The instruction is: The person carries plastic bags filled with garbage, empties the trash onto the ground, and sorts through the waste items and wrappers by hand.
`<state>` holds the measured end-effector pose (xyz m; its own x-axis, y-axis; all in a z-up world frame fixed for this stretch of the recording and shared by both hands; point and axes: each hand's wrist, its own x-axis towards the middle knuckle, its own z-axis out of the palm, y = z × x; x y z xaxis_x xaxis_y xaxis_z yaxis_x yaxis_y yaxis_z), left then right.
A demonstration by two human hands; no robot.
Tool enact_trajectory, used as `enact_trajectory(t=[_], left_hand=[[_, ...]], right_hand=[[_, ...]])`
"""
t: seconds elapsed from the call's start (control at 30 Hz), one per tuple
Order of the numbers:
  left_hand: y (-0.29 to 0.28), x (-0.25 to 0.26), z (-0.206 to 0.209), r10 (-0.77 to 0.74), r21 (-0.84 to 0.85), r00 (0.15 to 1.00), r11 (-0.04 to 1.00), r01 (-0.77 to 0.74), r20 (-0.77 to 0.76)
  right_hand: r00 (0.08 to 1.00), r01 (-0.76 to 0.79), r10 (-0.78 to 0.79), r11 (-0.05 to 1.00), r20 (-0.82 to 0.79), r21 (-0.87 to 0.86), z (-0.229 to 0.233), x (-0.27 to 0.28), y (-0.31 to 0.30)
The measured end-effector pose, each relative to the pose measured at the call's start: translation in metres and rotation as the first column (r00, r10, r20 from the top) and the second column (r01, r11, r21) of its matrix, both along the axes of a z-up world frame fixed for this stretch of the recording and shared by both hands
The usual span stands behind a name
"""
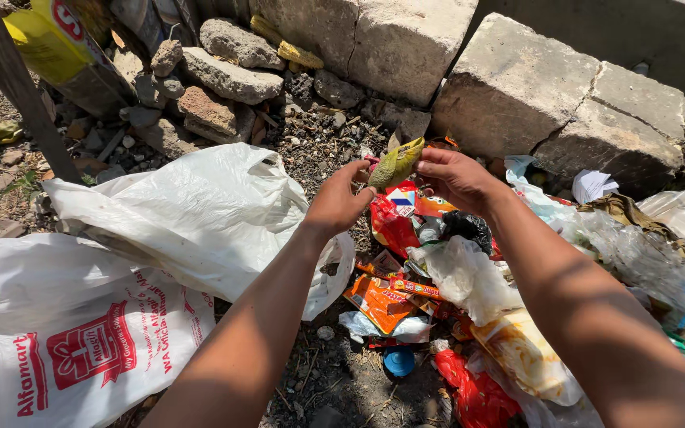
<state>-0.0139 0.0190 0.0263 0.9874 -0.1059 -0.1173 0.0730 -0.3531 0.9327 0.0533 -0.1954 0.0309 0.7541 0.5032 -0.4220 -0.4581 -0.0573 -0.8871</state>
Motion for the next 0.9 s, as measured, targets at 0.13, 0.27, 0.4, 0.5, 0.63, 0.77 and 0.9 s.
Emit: enact_trajectory(t=[0.13, 0.27, 0.4, 0.5, 0.63, 0.77, 0.9], left_hand=[[0.014, 0.002, -0.002, -0.099, -0.103, 0.994, 0.990, 0.094, -0.049], [0.015, 0.003, -0.003, -0.070, -0.049, 0.997, 0.996, 0.068, -0.044], [0.015, -0.003, -0.006, -0.061, -0.182, 0.997, 0.982, 0.053, -0.039], [0.009, -0.005, -0.004, 0.010, -0.087, 1.000, 0.996, -0.009, 0.008], [0.004, -0.012, 0.003, 0.086, 0.040, 0.992, 0.995, -0.090, 0.090], [-0.002, -0.011, 0.000, 0.134, 0.036, 0.991, 0.990, -0.133, -0.017], [0.004, -0.009, -0.012, 0.053, -0.141, 0.997, 0.988, -0.060, -0.051]], right_hand=[[1.000, 0.009, -0.009, 0.999, -0.019, 0.033, 0.001, -0.003, 0.012], [1.000, -0.002, 0.004, 0.998, -0.023, 0.061, 0.000, -0.007, 0.016], [0.998, 0.054, -0.053, 0.998, -0.032, 0.029, -0.009, -0.013, 0.022], [0.988, 0.152, -0.151, 0.987, 0.034, -0.042, -0.010, -0.018, 0.028], [0.944, 0.231, -0.196, 0.967, 0.265, -0.108, -0.006, -0.030, 0.039], [0.871, 0.302, -0.145, 0.911, 0.469, -0.279, -0.006, -0.041, 0.048], [0.931, 0.271, -0.201, 0.940, 0.304, -0.208, 0.000, -0.040, 0.047]])
